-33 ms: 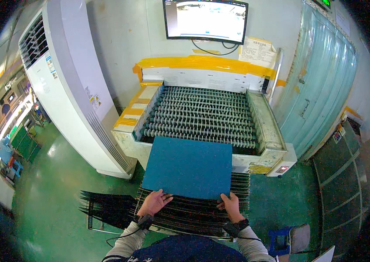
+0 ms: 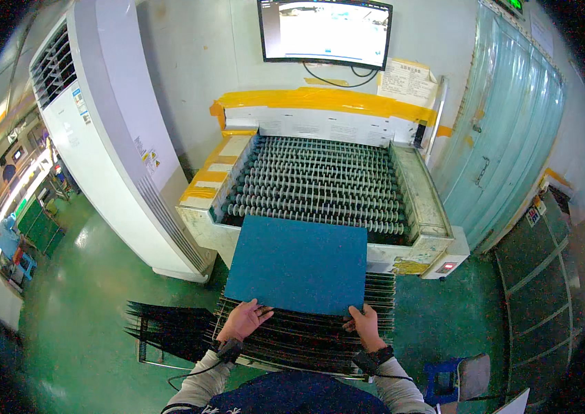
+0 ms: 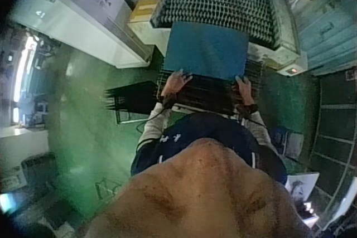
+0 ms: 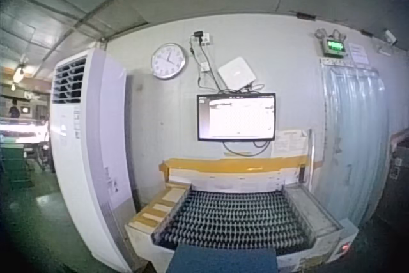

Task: Manually loading flat industrial plates from a storage rack into a processing machine.

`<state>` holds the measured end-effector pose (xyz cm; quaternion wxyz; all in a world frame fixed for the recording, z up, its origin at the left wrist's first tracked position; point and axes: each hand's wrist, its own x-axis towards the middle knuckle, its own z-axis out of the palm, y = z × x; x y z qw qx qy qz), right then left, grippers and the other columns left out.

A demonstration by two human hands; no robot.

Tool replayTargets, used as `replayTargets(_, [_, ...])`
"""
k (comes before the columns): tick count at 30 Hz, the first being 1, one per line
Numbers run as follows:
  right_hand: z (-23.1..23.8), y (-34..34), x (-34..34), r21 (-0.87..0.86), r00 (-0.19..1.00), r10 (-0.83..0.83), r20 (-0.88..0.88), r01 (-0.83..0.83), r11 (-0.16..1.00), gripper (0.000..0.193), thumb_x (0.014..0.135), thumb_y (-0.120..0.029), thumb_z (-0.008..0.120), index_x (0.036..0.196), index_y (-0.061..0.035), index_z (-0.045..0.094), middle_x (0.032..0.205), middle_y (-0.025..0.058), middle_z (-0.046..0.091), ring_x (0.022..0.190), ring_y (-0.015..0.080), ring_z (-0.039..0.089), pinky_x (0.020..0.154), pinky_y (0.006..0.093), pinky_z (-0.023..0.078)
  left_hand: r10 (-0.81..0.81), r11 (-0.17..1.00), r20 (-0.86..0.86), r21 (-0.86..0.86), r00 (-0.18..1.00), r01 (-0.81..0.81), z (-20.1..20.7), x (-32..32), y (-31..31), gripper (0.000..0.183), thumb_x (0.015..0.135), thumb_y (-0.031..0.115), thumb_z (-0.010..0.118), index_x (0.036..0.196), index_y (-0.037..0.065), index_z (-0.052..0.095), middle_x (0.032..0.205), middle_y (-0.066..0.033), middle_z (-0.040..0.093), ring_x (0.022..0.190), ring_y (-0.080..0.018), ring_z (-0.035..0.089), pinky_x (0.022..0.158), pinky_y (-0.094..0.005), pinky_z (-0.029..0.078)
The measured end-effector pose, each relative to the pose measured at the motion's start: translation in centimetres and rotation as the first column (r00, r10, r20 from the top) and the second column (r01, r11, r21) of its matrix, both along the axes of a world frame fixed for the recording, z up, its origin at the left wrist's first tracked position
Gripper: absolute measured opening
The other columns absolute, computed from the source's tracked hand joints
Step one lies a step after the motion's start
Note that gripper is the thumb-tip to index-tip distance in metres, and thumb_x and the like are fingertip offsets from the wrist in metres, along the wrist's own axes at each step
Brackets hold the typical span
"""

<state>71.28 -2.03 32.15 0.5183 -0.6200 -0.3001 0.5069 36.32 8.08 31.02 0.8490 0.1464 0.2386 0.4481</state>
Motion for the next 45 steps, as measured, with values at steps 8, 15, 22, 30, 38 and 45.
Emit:
replayTargets(8, [0.0,0.1,0.0,0.004,1.000,-0.003,0.002,0.003,1.000,0.026,0.098,-0.022,0.059,0.111,-0.0002,0.058,0.081,0.0143,0.068,0.055,0.0206,0.066,0.048,0.0308,0.054,-0.043,0.998,0.068,0.050,0.997,0.040,-1.6,-0.5,0.4,0.019,0.102,0.012,0.051,0.119,0.004,0.055,0.121,-0.0153,0.063,0.113,-0.0342,0.061,0.103,-0.0536,0.048])
replayTargets(15, [-0.3,0.1,0.1,-0.008,1.000,-0.007,0.004,0.007,1.000,0.026,0.097,-0.023,0.059,0.111,-0.0006,0.058,0.081,0.0141,0.068,0.055,0.0208,0.066,0.049,0.0313,0.054,-0.006,1.000,0.020,0.005,1.000,0.006,-0.6,-0.1,0.1,0.011,0.099,0.011,0.054,0.104,0.005,0.062,0.111,-0.0143,0.067,0.109,-0.0356,0.062,0.102,-0.0557,0.047])
replayTargets(22, [-0.4,0.1,0.1,-0.013,1.000,-0.007,0.009,0.008,1.000,0.025,0.097,-0.023,0.060,0.110,-0.0009,0.058,0.082,0.0135,0.068,0.056,0.0209,0.066,0.050,0.0317,0.055,-0.017,1.000,0.045,0.022,0.999,0.016,-1.3,-0.4,0.2,0.013,0.100,0.011,0.053,0.108,0.005,0.062,0.115,-0.0137,0.066,0.111,-0.0346,0.062,0.102,-0.0548,0.047])
replayTargets(30, [-0.1,0.0,0.0,-0.012,1.000,-0.013,0.001,0.013,1.000,0.025,0.097,-0.023,0.059,0.112,-0.0022,0.058,0.082,0.0133,0.067,0.056,0.0206,0.066,0.049,0.0316,0.054,-0.034,0.999,0.057,0.035,0.998,0.032,-0.7,-0.2,0.2,0.017,0.101,0.012,0.052,0.114,0.003,0.059,0.118,-0.0141,0.065,0.112,-0.0339,0.061,0.103,-0.0539,0.047])
replayTargets(38, [-0.6,0.1,0.2,-0.021,1.000,-0.009,0.014,0.009,1.000,0.026,0.097,-0.022,0.059,0.114,-0.0022,0.058,0.082,0.0133,0.068,0.055,0.0207,0.066,0.048,0.0313,0.054,-0.035,0.999,0.075,0.040,0.997,0.032,-1.2,-0.4,0.3,0.017,0.101,0.012,0.051,0.114,0.003,0.059,0.119,-0.0151,0.064,0.112,-0.0349,0.061,0.103,-0.0539,0.047])
replayTargets(45, [-0.1,0.1,-0.1,-0.035,1.000,-0.017,0.016,0.018,0.999,0.026,0.097,-0.022,0.059,0.114,-0.0016,0.057,0.082,0.0134,0.068,0.055,0.0205,0.066,0.049,0.0312,0.054,-0.030,0.999,0.076,0.045,0.997,0.027,-1.4,-0.5,0.3,0.017,0.101,0.012,0.052,0.115,0.003,0.058,0.119,-0.0153,0.064,0.112,-0.0347,0.062,0.103,-0.0541,0.047])
